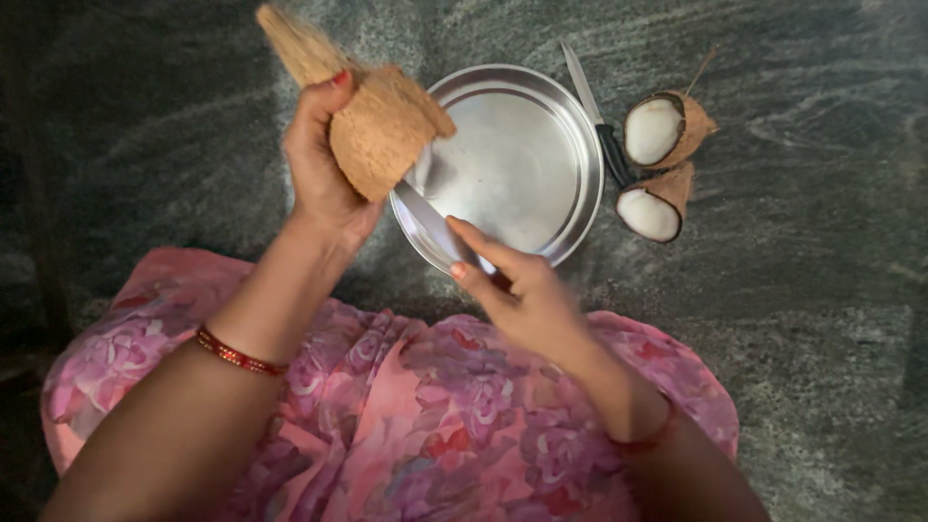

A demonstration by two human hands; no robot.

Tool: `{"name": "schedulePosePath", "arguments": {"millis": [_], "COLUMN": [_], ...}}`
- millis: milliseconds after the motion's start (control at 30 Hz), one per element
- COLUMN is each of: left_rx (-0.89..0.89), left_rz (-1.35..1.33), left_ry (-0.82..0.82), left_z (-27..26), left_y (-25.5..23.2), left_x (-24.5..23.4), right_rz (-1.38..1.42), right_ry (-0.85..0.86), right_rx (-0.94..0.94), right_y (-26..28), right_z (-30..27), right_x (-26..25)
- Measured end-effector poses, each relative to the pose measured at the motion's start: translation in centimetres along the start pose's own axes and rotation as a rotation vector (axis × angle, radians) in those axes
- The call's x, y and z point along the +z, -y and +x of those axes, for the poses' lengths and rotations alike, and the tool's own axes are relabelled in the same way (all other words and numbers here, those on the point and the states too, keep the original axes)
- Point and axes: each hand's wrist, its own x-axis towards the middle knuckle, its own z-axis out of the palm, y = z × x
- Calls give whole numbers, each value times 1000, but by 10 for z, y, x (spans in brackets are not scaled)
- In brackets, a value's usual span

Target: The person sits on the floor and uses a knife to cut a coconut half into small pieces over a metal plate. The person holds the coconut in one hand and slices the white flesh into the plate, repeating the action for several pieces.

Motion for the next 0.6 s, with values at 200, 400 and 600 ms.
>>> {"name": "schedulePosePath", "arguments": {"millis": [200,400,600], "left_rx": [102,110,87], "left_rz": [-80,-161,-208], "left_ry": [-8,-6,-144], "left_z": [5,20,27], "left_y": [-2,5,36], "left_x": [-3,1,2], "right_rz": [294,812,998], "right_ry": [-21,2,-57], "right_rx": [-74,358,392], "right_y": [-3,18,26], "right_z": [9,2,-5], "right_x": [29,63,69]}}
